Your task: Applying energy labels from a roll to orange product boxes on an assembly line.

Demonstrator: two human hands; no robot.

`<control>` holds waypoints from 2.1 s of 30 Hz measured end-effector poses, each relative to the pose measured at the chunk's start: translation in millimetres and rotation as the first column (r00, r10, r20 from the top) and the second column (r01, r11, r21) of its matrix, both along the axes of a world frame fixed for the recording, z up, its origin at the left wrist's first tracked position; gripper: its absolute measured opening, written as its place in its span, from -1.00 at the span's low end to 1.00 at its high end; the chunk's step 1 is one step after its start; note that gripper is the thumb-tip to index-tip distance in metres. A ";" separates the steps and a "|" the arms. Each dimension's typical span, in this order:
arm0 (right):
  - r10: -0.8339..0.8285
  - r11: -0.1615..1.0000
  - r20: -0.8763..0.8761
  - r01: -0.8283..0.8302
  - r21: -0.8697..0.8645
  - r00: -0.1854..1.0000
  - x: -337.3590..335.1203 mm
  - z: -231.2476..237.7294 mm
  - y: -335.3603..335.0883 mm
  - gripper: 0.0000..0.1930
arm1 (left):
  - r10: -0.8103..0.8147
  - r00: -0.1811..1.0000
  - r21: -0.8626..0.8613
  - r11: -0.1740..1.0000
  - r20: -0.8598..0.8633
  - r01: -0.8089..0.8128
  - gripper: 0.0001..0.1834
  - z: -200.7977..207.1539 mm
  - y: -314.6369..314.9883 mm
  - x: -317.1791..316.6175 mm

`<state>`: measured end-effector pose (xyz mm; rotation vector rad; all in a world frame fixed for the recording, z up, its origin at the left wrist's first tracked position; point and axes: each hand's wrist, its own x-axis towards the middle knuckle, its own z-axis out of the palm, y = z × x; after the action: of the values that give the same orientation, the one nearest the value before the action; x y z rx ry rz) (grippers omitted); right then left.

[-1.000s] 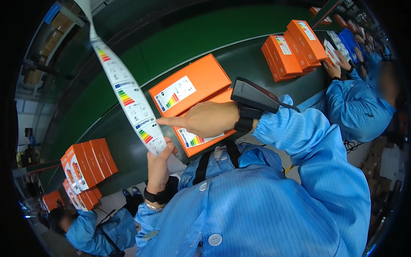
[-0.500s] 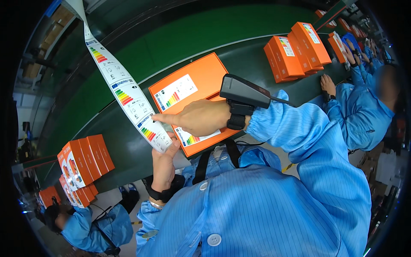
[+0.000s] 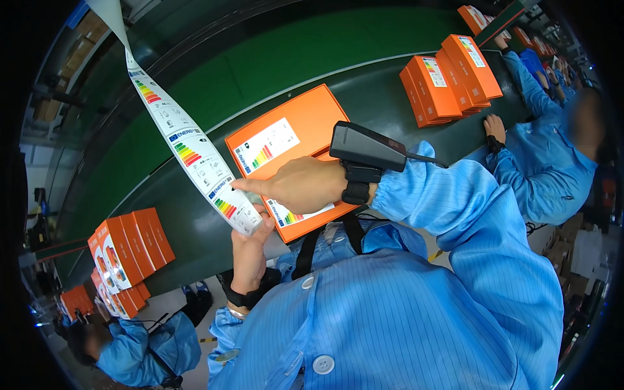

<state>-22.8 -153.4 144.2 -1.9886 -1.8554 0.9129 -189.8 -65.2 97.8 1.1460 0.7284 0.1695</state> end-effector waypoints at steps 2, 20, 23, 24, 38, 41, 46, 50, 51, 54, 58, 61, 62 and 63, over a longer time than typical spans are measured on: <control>-0.013 1.000 0.001 0.013 -0.023 1.000 0.7 0.0 0.1 -0.25 | -0.011 1.000 0.028 1.000 -0.002 0.011 -0.77 -0.1 0.6 2.0; -0.332 0.943 0.643 0.236 0.234 0.690 -16.4 12.6 -29.8 -0.38 | 0.058 0.998 0.158 0.986 -0.016 -0.055 -0.79 -2.0 -8.7 3.8; -0.378 0.894 0.474 0.180 0.412 0.795 -31.5 -14.4 -31.7 -0.35 | 0.053 0.998 0.135 0.990 -0.025 -0.050 -0.78 3.2 -7.5 6.0; -0.381 0.893 0.475 0.181 0.412 0.793 -27.5 -19.3 -36.2 -0.35 | 0.051 0.998 0.136 0.990 -0.023 -0.047 -0.78 2.6 -7.0 6.0; -0.643 0.441 -0.710 0.897 -0.037 0.287 4.8 -39.4 -127.5 -0.21 | -0.133 0.991 0.177 0.976 0.003 0.130 -0.79 34.8 -6.3 -14.8; -0.519 0.463 -0.774 0.880 0.102 0.363 7.5 16.9 -119.7 -0.19 | -0.110 0.982 0.367 0.929 0.153 0.047 -0.77 73.3 -4.6 -15.2; -0.303 0.519 -0.948 0.851 -0.082 0.094 56.6 47.0 -65.8 -0.30 | 0.033 0.936 0.349 0.923 0.352 -0.164 -0.81 100.7 21.8 31.1; -0.474 0.513 -0.871 0.845 -0.151 0.132 82.0 -6.3 -50.4 -0.41 | 0.004 0.977 0.290 0.955 0.211 -0.066 -0.79 44.2 47.1 61.3; -0.455 0.543 -0.890 0.802 -0.249 0.032 85.4 -10.6 -50.1 -0.42 | 0.005 0.975 0.302 0.950 0.222 -0.074 -0.79 35.4 53.4 60.8; -0.339 0.586 -0.915 0.712 -0.387 -0.218 87.5 -26.3 -58.7 -0.47 | -0.004 0.988 0.206 0.978 0.157 -0.029 -0.71 23.4 54.0 61.7; -0.304 0.580 -0.941 0.755 -0.305 -0.147 78.8 -16.4 -56.1 -0.47 | 0.084 0.972 -0.011 0.996 0.222 -0.083 -0.65 29.3 43.4 59.5; -0.151 0.554 -0.988 0.823 -0.121 -0.044 76.5 -7.7 -69.6 -0.38 | 0.040 0.965 0.054 0.997 0.261 -0.056 -0.76 53.8 35.0 63.4; -0.162 0.546 -0.986 0.829 -0.122 -0.038 77.4 -1.2 -81.0 -0.38 | 0.016 0.959 0.090 0.995 0.283 -0.043 -0.79 65.2 27.3 68.1; -0.108 0.483 -0.992 0.868 -0.112 -0.068 76.3 6.7 -94.9 -0.40 | -0.079 0.959 0.211 0.977 0.274 0.021 -0.66 68.1 27.1 71.5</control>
<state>53.5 -248.3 150.9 -0.9383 -0.2743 0.7611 -118.4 -38.0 165.9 1.3045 0.4353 0.3645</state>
